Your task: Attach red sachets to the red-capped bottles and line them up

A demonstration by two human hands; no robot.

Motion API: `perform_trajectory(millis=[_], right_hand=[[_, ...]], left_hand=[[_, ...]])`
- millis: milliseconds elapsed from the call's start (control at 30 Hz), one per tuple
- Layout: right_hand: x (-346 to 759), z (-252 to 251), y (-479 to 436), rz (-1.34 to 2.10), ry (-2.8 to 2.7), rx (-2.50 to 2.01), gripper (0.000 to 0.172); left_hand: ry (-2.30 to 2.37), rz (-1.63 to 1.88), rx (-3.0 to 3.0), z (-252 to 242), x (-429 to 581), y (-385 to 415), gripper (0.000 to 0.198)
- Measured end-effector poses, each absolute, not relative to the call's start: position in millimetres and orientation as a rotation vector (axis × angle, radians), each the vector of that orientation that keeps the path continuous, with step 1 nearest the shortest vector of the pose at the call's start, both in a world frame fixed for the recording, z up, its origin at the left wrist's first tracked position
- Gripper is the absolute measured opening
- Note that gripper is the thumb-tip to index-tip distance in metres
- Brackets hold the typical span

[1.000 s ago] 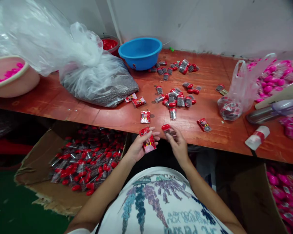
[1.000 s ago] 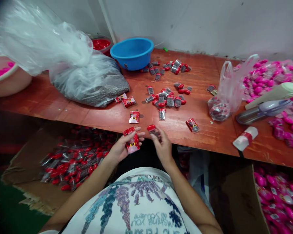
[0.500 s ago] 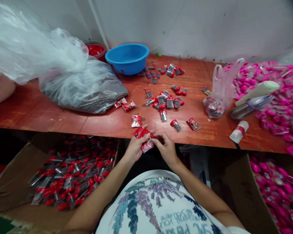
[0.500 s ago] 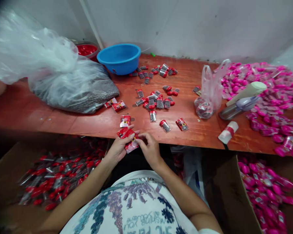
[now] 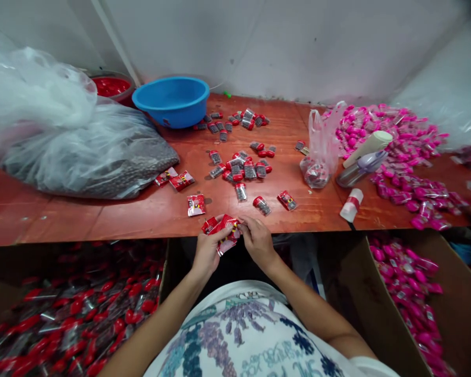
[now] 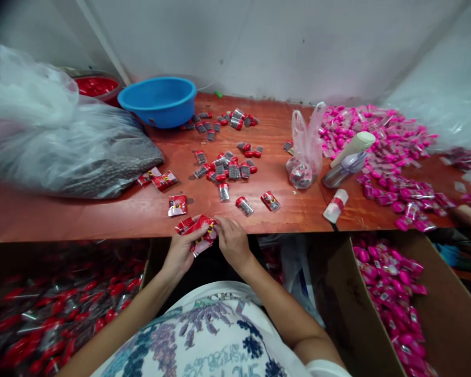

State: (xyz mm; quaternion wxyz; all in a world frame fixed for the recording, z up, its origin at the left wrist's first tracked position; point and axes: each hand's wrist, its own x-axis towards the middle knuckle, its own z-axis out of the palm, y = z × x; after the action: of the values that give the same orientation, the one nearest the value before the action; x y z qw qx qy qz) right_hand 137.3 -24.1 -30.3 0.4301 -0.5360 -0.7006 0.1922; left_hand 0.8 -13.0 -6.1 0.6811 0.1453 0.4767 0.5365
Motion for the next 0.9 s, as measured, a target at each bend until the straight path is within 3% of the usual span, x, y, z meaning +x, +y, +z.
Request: perform_trajectory(millis=[167, 400, 533, 733, 900], right_hand=[[155, -35, -15, 0.456, -1.829, -1.322, 0.03], [207, -48, 19, 0.175, -1.816, -1.767, 0.034], [204, -48, 13, 0.489, -1.692, -1.664, 0.033], [153, -20, -26, 1.431, -0.937, -1.214, 0.039], [132, -11, -35, 1.592, -0.708, -1.078, 0.034]], left_hand=[[1.069, 1.145, 0.286, -8, 0, -6, 0.038], [1.133, 1.201, 0.163, -11, -11, 0, 0.028], [1.101, 1.241, 0.109, -14, -18, 6, 0.025], [1.064, 1.296, 0.061, -15, -21, 12, 0.022], [1.07, 1.303, 0.1, -15, -19, 11, 0.025]])
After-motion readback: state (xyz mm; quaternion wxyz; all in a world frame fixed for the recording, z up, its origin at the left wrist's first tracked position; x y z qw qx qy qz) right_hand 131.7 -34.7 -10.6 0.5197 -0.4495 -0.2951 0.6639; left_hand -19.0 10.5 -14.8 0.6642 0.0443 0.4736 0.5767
